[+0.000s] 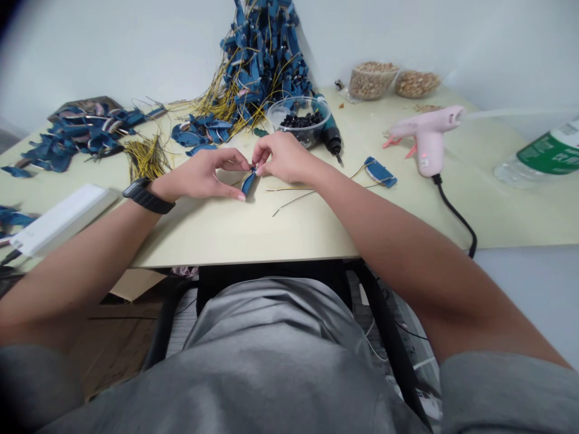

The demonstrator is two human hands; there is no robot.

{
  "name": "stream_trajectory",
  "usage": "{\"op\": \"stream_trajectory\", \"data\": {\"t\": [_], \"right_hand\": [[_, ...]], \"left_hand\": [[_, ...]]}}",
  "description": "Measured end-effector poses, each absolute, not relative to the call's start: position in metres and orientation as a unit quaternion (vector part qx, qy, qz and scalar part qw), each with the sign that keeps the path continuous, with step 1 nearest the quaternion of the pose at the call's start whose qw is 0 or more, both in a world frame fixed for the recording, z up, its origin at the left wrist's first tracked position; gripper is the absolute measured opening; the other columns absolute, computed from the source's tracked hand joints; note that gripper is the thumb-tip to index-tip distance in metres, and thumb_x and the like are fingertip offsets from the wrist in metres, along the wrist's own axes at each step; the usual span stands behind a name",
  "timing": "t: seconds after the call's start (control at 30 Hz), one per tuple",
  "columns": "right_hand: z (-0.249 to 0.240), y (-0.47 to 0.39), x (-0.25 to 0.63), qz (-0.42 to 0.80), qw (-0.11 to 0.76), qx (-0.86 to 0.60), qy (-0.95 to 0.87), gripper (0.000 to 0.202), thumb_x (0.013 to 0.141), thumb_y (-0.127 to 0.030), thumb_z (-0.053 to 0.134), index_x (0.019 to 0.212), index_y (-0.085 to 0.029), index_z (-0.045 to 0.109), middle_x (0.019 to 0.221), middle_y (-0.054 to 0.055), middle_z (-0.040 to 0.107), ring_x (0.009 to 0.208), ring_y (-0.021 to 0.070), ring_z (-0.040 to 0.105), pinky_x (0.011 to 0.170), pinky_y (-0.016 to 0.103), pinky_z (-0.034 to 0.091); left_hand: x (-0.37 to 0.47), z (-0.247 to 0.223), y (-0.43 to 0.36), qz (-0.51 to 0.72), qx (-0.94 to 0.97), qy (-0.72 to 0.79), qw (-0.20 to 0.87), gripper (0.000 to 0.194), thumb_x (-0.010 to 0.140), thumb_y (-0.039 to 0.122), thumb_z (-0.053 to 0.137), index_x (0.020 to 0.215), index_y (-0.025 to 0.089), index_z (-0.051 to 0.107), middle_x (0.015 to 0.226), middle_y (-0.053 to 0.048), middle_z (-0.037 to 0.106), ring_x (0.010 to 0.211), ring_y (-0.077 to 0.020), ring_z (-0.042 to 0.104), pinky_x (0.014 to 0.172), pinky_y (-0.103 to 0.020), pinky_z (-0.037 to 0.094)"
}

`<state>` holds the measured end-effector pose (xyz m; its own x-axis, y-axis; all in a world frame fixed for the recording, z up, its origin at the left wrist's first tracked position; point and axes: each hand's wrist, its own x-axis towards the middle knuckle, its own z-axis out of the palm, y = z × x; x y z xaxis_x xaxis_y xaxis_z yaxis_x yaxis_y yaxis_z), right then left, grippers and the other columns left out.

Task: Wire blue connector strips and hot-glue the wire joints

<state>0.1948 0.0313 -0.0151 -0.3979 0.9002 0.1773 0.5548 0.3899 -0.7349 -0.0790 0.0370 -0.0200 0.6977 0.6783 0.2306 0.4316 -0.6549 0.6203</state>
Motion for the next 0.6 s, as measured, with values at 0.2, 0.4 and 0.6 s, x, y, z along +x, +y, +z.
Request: {"op": "stream_trajectory", "data": {"t": [0.2,0.4,0.6], "right_hand": [[-0.016,0.030,0.193,0.319,0.299,-0.461,-0.772,0.033,0.088,0.002,0.096,0.093,-0.027,0.083,0.109,0.006,0.091,0.107,0.0295,0.086,0.105,0.049,0.070],[-0.020,0.032,0.195,0.294,0.302,-0.452,-0.786,0.029,0.087,-0.007,0.101,0.098,-0.030,0.087,0.116,0.007,0.094,0.107,0.0316,0.085,0.103,0.050,0.073],[-0.021,0.032,0.195,0.270,0.292,-0.457,-0.796,0.019,0.090,-0.025,0.107,0.104,-0.029,0.095,0.111,0.008,0.094,0.105,0.0326,0.082,0.095,0.049,0.071]], "left_hand": [[-0.080,-0.026,0.042,0.247,0.858,0.304,0.332,0.099,0.062,0.087,0.119,0.127,0.023,0.080,0.138,-0.014,0.091,0.135,-0.0394,0.088,0.135,-0.063,0.066],[-0.081,-0.036,0.050,0.273,0.823,0.294,0.402,0.104,0.052,0.071,0.128,0.125,0.025,0.070,0.145,-0.018,0.090,0.147,-0.0432,0.087,0.139,-0.066,0.065],[-0.084,-0.041,0.056,0.276,0.800,0.291,0.446,0.104,0.052,0.066,0.131,0.125,0.027,0.068,0.148,-0.018,0.091,0.158,-0.0470,0.083,0.141,-0.071,0.063]]}}
